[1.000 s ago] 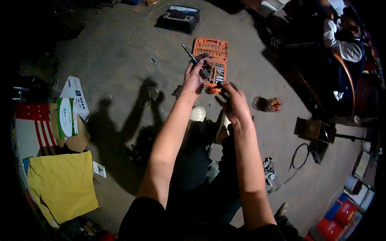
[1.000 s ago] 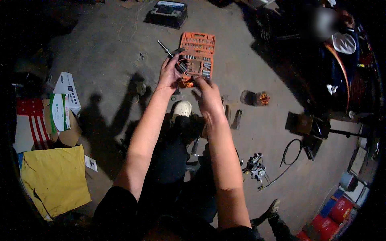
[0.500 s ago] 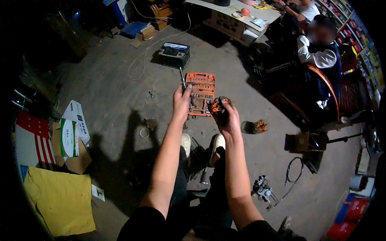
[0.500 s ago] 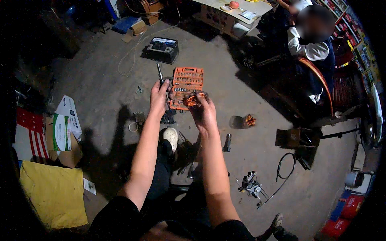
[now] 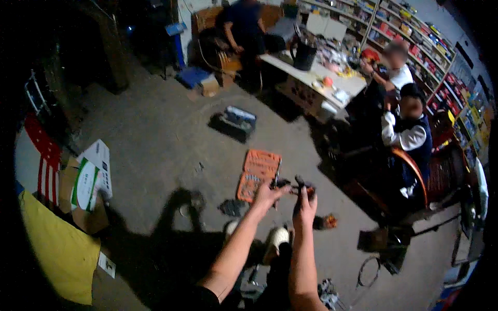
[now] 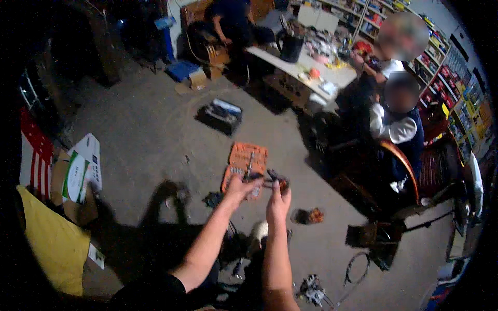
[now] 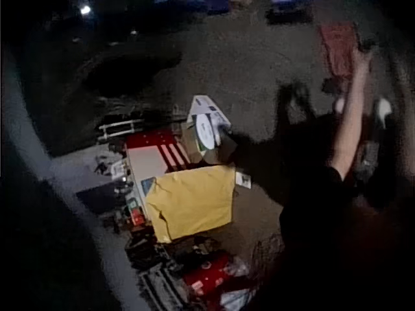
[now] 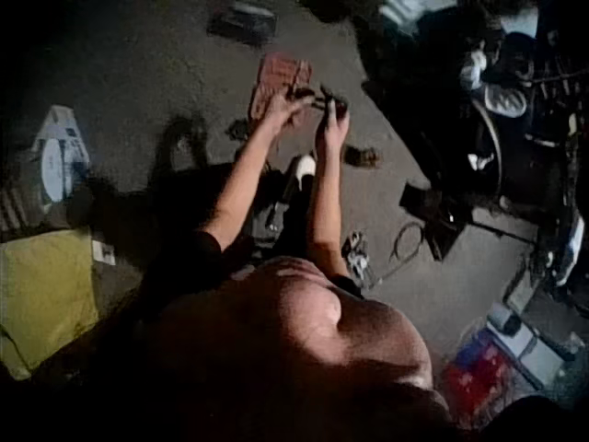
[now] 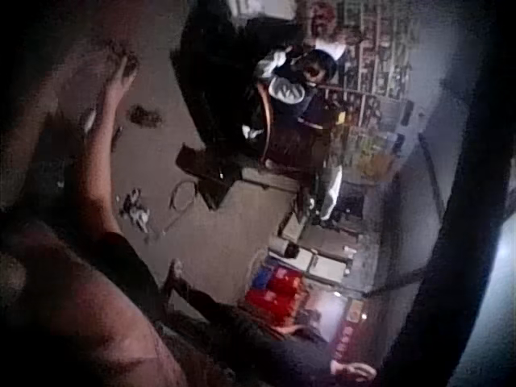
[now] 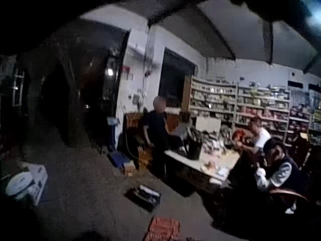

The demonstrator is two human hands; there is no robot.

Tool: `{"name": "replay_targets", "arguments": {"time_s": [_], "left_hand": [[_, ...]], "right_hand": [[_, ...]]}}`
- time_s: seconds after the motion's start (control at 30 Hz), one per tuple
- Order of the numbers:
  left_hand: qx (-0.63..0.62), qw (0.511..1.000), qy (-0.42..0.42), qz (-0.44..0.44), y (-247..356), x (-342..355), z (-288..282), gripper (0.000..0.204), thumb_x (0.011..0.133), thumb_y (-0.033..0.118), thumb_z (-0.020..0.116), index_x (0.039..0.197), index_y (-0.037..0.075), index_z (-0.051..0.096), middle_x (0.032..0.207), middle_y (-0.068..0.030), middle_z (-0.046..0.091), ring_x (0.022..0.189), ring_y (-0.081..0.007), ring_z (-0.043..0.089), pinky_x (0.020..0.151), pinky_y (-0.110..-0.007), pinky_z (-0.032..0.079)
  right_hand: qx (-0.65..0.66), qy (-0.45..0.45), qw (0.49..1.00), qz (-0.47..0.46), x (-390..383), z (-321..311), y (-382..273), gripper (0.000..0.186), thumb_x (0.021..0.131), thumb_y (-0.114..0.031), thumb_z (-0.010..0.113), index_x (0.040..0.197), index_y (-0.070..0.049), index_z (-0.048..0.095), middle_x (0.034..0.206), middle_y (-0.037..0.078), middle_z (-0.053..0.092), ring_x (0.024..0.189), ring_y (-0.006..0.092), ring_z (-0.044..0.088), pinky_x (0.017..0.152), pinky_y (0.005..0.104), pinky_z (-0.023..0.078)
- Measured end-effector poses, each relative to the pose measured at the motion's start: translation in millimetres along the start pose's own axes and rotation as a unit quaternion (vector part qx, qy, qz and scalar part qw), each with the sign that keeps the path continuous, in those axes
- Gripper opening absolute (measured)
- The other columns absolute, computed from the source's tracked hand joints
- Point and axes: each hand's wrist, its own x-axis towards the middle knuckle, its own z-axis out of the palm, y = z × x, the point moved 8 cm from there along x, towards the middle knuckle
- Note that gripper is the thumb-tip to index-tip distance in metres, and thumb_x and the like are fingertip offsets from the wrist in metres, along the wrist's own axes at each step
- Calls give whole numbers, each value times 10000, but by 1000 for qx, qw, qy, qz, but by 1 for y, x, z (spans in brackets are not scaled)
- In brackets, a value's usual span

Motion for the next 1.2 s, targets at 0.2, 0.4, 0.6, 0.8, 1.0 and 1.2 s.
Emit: {"name": "replay_targets", "arguments": {"time_s": [0.2,0.4,0.6,0.8,1.0,1.2], "left_hand": [[-41,997,-58,-21,-4,-9,7,273,748,253,704,827,48,543,586,13,512,407,-87,441,369,-229,343],[-92,991,89,34,21,-13,-37,242,737,176,706,897,45,581,637,19,533,494,-62,462,371,-214,345],[6,962,238,133,22,1,-93,225,760,170,673,911,30,584,653,16,511,458,-76,427,366,-234,341],[35,957,271,94,50,-11,-100,228,776,198,675,847,14,561,617,-11,515,394,-93,398,337,-250,310],[162,945,247,141,48,-8,-89,240,778,181,667,859,-28,583,704,-48,595,528,-135,505,463,-300,402],[148,976,87,137,23,-2,-26,276,767,186,668,869,-58,591,740,-103,627,658,-185,570,614,-339,445]], "right_hand": [[-83,-26,996,8,-10,7,-3,208,897,-117,486,1075,-8,480,1038,64,555,955,156,518,863,297,387],[-551,-200,810,22,-26,23,14,472,825,-267,565,1162,20,404,910,252,592,882,394,563,745,410,451],[-463,-389,796,20,-34,13,12,215,864,-210,531,907,-9,593,728,149,599,641,207,563,626,325,447],[-413,-286,861,81,-8,-11,-35,231,838,-201,574,946,2,592,697,158,575,596,198,495,604,326,430],[-419,-177,889,-56,3,-40,-50,206,813,-207,587,878,-16,626,726,172,591,621,266,552,611,342,442],[-581,-234,766,-142,-21,27,1,156,756,-186,587,807,-39,588,749,181,595,726,355,576,602,443,456]]}}
